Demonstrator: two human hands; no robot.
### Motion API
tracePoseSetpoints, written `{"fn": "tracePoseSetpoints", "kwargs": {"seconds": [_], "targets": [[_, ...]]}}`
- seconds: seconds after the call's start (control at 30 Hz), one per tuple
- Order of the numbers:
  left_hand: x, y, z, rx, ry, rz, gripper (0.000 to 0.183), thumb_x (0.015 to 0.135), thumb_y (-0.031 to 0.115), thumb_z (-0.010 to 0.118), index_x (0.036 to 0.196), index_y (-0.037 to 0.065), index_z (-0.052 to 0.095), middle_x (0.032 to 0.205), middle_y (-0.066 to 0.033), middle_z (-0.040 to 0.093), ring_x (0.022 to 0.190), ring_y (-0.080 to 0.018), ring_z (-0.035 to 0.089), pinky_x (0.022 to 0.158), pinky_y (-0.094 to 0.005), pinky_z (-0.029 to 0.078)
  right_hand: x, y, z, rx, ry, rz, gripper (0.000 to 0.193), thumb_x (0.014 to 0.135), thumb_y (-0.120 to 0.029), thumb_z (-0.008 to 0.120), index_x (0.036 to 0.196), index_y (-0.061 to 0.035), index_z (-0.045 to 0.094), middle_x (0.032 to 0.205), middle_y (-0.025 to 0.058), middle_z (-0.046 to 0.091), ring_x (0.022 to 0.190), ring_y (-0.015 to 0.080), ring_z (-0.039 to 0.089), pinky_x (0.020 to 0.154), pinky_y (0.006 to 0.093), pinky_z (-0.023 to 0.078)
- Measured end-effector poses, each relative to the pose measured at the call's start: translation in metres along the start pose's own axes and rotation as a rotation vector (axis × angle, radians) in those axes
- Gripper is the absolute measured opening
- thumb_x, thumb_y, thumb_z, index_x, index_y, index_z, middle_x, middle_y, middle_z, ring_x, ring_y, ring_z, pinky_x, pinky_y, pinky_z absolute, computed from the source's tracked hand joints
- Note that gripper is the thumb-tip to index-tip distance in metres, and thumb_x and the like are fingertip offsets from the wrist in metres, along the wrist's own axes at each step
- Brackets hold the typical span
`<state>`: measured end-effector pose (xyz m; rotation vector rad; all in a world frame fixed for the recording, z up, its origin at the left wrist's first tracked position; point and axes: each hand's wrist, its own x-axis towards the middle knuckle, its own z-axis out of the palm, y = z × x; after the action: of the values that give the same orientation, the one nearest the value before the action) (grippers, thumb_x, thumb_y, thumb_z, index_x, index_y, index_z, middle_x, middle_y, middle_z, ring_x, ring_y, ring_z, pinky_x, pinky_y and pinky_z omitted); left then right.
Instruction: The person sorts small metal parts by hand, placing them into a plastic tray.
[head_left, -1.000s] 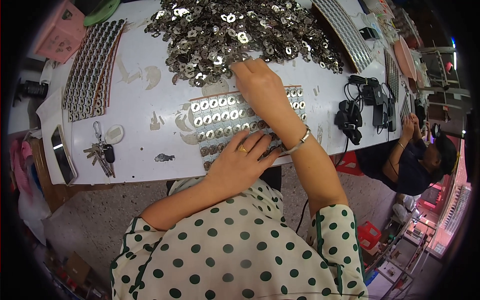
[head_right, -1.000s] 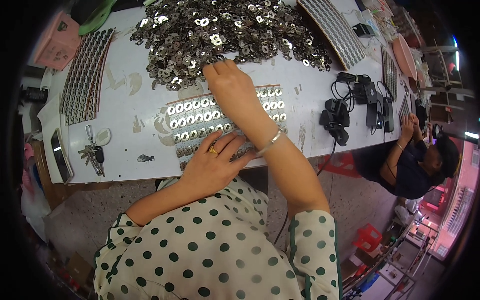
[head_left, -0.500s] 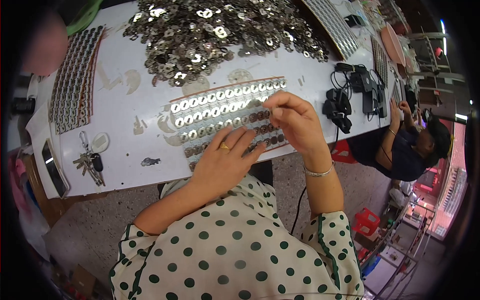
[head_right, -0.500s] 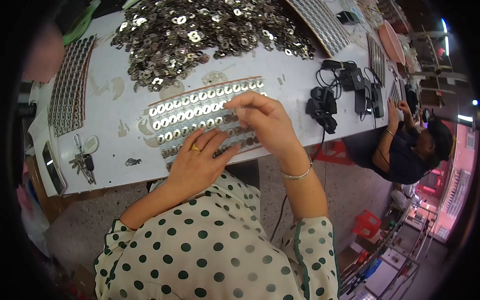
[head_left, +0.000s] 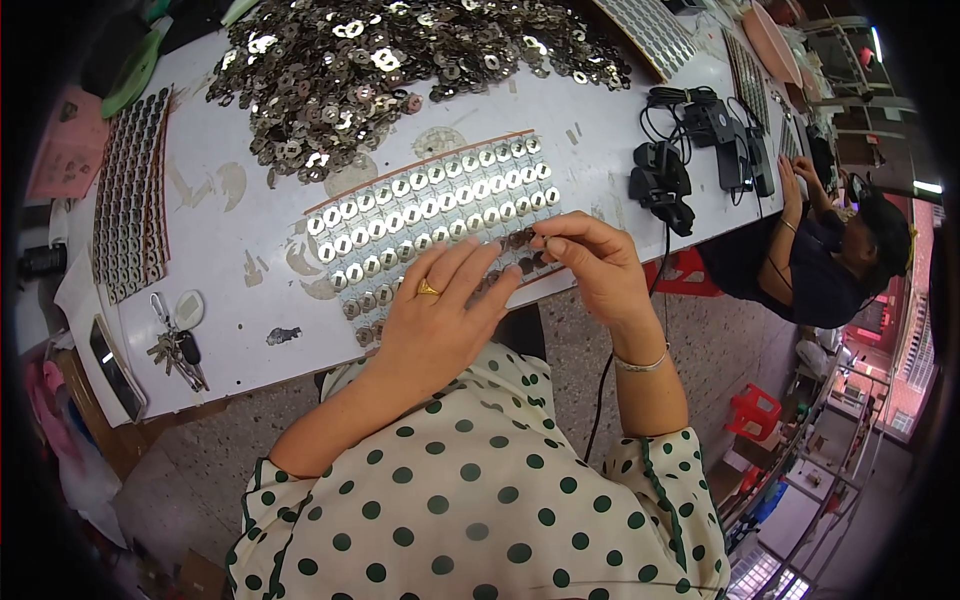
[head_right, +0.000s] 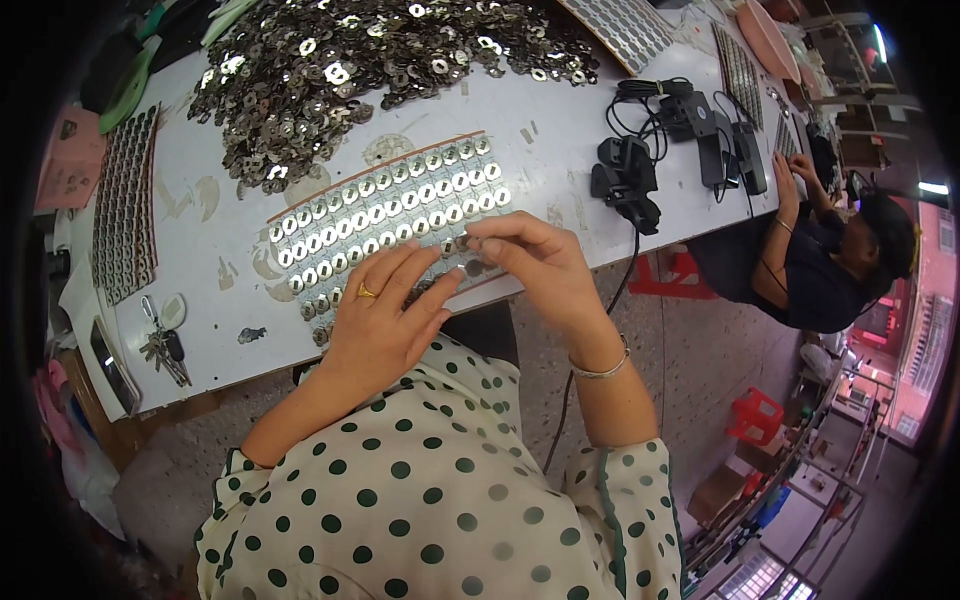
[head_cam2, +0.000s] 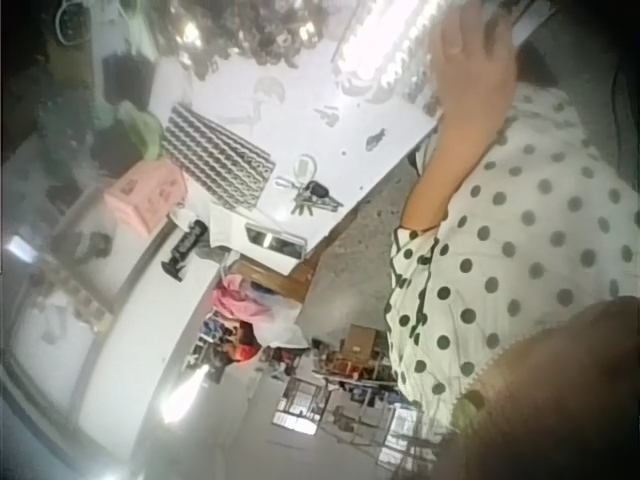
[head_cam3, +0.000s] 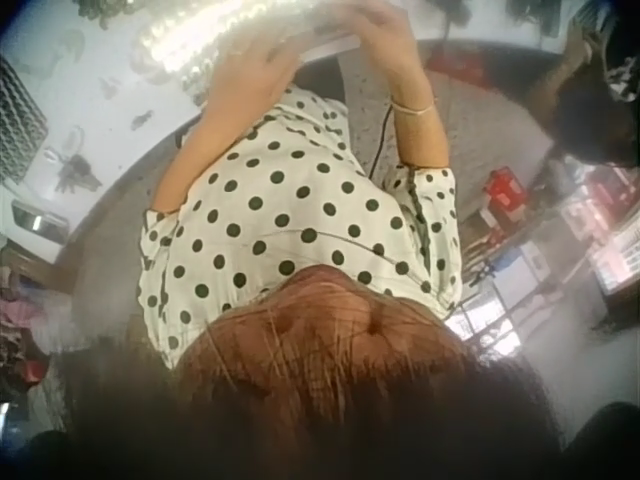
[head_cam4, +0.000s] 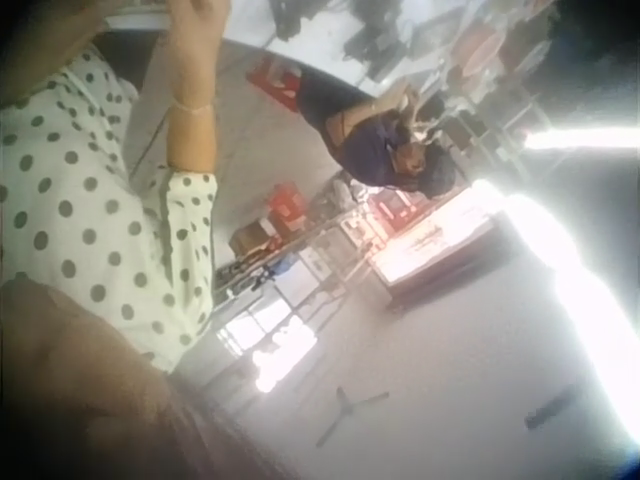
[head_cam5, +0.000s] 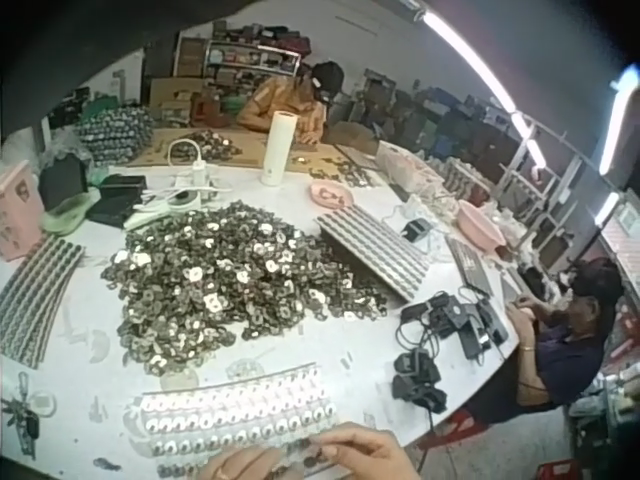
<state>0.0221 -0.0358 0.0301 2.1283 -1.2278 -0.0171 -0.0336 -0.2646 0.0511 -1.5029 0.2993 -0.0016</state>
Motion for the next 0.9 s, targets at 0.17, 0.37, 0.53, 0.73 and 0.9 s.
{"fn": "tracePoseSetpoints", "kwargs": {"seconds": [0.17, 0.37, 0.53, 0.73, 0.9], "targets": [[0.000, -0.002, 0.009, 0.079, -0.098, 0.005, 0.046, 0.087, 0.021, 0.075, 0.132, 0.018, 0.067, 0.145, -0.0089, 0.056, 0.139, -0.0295, 0.048, 0.117, -0.0476, 0.035, -0.008, 0.007, -0.006, 0.282, 0.132, 0.161, 0.016, 0.097, 0.000, 0.068, 0.113, 0.0028, 0.067, 0.100, 0.0087, 0.072, 0.085, 0.0143, 0.072, 0.070, 0.0240, 0.058], [0.001, -0.003, 0.009, 0.134, -0.090, 0.037, 0.043, 0.087, 0.019, 0.075, 0.129, 0.017, 0.069, 0.144, -0.0081, 0.057, 0.137, -0.0269, 0.050, 0.117, -0.0464, 0.035, -0.007, 0.006, -0.011, -0.246, -0.022, 0.246, 0.012, 0.094, -0.002, 0.073, 0.106, 0.0002, 0.070, 0.091, 0.0031, 0.071, 0.076, 0.0067, 0.067, 0.060, 0.0199, 0.053], [0.001, -0.003, 0.012, 0.161, -0.077, 0.040, 0.038, 0.087, 0.017, 0.075, 0.125, 0.016, 0.070, 0.142, -0.0075, 0.059, 0.135, -0.0265, 0.052, 0.116, -0.0466, 0.036, -0.006, 0.004, -0.003, -0.448, -0.069, 0.130, 0.013, 0.090, -0.003, 0.075, 0.103, -0.0023, 0.072, 0.084, 0.0015, 0.068, 0.070, 0.0071, 0.060, 0.063, 0.0234, 0.049], [-0.002, -0.004, 0.012, 0.140, -0.051, 0.041, 0.032, 0.088, 0.017, 0.076, 0.118, 0.011, 0.070, 0.141, -0.0074, 0.060, 0.135, -0.0266, 0.052, 0.116, -0.0471, 0.036, -0.005, 0.001, -0.006, -0.547, -0.086, 0.069, 0.014, 0.089, 0.000, 0.075, 0.102, -0.0028, 0.073, 0.084, 0.0005, 0.066, 0.070, 0.0058, 0.057, 0.062, 0.0233, 0.047], [-0.001, -0.005, 0.014, 0.081, 0.007, 0.038, 0.027, 0.088, 0.016, 0.076, 0.112, 0.006, 0.067, 0.140, -0.0082, 0.060, 0.134, -0.0270, 0.053, 0.115, -0.0470, 0.037, -0.006, 0.000, 0.001, -0.603, -0.120, -0.015, 0.013, 0.090, 0.004, 0.073, 0.102, -0.0015, 0.074, 0.086, -0.0012, 0.067, 0.071, 0.0030, 0.056, 0.061, 0.0202, 0.045]]}}
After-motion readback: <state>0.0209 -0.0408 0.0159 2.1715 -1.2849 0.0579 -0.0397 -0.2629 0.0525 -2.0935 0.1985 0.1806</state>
